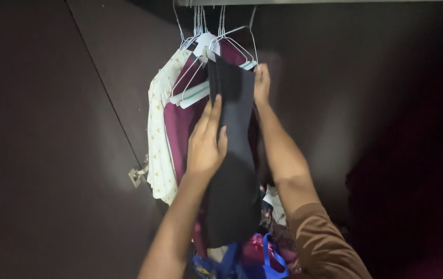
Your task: The person organizes clothes and hangs them in a wardrobe.
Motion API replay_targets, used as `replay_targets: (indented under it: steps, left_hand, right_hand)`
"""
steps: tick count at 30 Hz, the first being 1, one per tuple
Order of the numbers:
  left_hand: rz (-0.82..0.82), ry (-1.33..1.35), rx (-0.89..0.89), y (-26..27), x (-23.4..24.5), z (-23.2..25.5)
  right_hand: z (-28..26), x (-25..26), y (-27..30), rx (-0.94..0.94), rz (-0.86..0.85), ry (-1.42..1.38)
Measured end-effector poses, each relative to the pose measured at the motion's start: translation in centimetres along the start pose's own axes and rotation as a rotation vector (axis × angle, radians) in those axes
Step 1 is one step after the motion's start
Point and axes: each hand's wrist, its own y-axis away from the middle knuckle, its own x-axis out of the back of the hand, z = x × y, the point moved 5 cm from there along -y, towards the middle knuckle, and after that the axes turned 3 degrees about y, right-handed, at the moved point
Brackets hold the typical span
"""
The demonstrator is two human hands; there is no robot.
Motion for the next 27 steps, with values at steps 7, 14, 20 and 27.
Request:
replay_targets:
  steps: [7, 14, 20, 27]
  left_hand:
    - [0.101, -0.107, -0.058, 5.5, -0.4, -1.0]
    - [0.084, -0.086, 0.115, 11.2, -2.4, -5.6]
    - [-0.061, -0.113, 0.233, 16.2, -4.0, -5.8]
    - [-0.148, -0.128, 0.351, 29.9, -1.7, -5.2]
  right_hand:
    - [-1.5, -2.1, -2.4, -0.009, -0.142, -0.15]
    - [-2.1, -0.1, -1.6, -0.003, -0.031, -0.238]
    - [-9.9, 2.1, 7.7, 0.086, -0.012, -0.009]
    - [-14.2, 0.5, 35.2, 0.049, -0.215, 0.221]
